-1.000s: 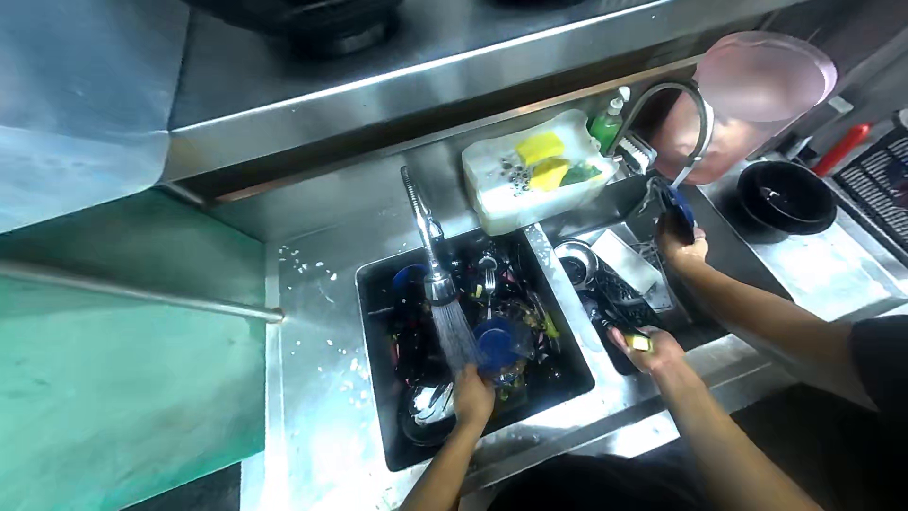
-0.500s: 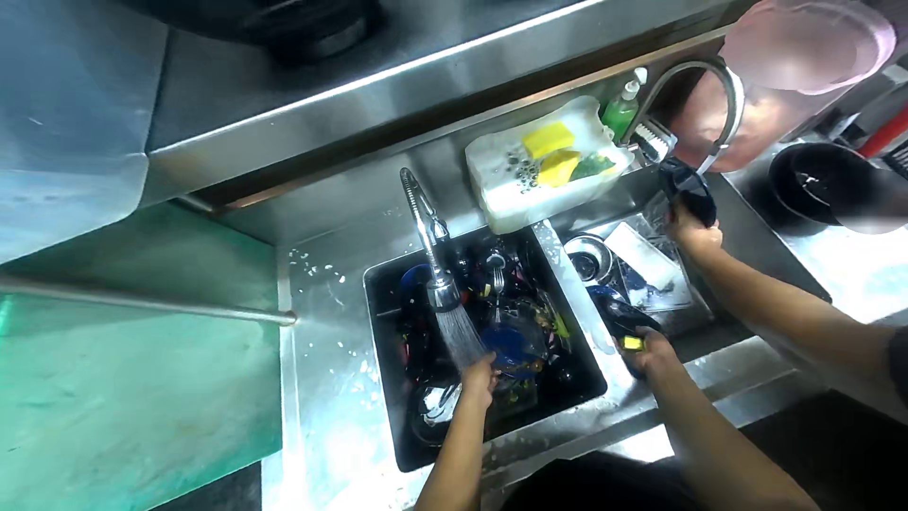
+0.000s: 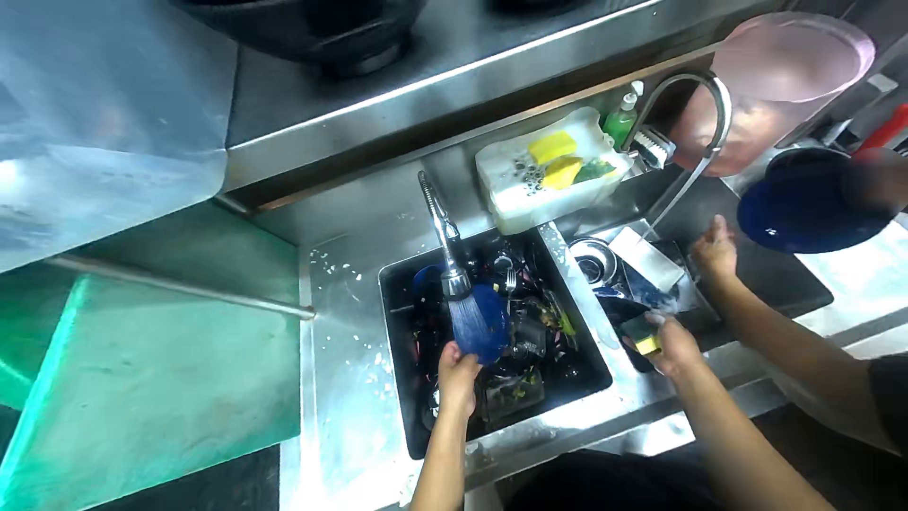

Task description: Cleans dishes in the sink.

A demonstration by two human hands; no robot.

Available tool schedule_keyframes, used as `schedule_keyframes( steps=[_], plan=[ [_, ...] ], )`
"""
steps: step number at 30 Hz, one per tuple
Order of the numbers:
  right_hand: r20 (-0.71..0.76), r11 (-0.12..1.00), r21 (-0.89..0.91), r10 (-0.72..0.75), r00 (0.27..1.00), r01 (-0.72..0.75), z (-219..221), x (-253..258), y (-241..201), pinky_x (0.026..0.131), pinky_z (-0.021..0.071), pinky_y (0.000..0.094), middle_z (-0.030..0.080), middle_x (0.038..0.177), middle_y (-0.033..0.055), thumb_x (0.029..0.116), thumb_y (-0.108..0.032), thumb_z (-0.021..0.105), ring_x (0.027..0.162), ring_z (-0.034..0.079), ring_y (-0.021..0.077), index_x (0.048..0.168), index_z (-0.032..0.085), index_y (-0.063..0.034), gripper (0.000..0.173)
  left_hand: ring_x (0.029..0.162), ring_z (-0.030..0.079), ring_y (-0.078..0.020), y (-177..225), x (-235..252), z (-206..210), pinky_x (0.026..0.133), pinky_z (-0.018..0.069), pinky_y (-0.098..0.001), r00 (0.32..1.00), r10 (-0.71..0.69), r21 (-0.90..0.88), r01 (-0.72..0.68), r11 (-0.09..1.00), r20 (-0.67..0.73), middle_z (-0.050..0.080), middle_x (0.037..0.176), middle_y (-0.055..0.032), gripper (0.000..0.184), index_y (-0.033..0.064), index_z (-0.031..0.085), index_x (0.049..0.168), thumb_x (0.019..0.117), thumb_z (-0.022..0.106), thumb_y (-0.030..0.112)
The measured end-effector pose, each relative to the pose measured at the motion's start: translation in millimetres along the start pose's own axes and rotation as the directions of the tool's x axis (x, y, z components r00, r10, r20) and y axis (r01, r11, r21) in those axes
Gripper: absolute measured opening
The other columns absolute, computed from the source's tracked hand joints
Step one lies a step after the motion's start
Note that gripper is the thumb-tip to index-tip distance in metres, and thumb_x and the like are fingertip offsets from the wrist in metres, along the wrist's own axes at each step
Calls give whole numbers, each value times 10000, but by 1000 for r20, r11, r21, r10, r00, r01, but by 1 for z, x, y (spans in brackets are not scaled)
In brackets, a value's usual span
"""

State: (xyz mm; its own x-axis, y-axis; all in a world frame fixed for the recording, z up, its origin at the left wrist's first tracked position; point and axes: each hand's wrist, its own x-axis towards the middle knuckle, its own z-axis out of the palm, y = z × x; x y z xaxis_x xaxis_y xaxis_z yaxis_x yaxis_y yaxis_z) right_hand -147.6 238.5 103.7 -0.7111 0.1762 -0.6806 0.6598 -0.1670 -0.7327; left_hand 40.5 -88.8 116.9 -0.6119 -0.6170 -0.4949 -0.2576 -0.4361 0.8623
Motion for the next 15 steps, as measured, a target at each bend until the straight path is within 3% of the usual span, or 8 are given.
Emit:
schedule_keyframes(
  steps=[3,6,10,13,15],
  plan=[
    [10,974,-188,-128,992,127,8,-11,-4,829,572,544,612,1293,192,1049,-193,537,1044,657,323,1491,462,-121,454,957,697,-305,2,0,2,813,622,-469,1000,2,-68,-3,998,-17,662,1107,-214,356,-41,551,1240,898,549,-142],
    [44,856,-429,-300,953,290,16,-26,-8,893,530,568,606,1359,194,992,-96,619,1116,636,336,1498,506,-152,521,914,699,-319,15,-4,6,773,621,-479,994,-84,-144,73,987,-72,649,1109,-229,367,-25,527,1284,929,522,-118],
    [250,678,-554,-417,874,482,25,-52,-6,1011,494,596,547,1488,136,1005,-165,623,1258,596,324,1516,503,-163,525,900,686,-330,25,-7,-4,769,601,-480,956,-273,-388,212,897,-108,635,1108,-243,406,18,453,1359,957,459,-39],
    [420,568,-569,-421,804,595,42,-81,3,1063,489,545,538,1503,131,999,-157,602,1307,577,289,1459,569,-122,463,919,679,-305,27,-15,-13,786,599,-447,922,-372,-574,248,781,-108,633,1078,-221,297,10,499,1235,947,427,22],
    [515,516,-569,-383,767,640,56,-95,13,1112,463,513,519,1529,110,993,-192,605,1369,532,273,1442,598,-148,452,918,676,-297,29,-22,-18,774,602,-425,915,-389,-640,237,731,-106,626,1080,-214,272,15,502,1190,928,432,34]
  ],
)
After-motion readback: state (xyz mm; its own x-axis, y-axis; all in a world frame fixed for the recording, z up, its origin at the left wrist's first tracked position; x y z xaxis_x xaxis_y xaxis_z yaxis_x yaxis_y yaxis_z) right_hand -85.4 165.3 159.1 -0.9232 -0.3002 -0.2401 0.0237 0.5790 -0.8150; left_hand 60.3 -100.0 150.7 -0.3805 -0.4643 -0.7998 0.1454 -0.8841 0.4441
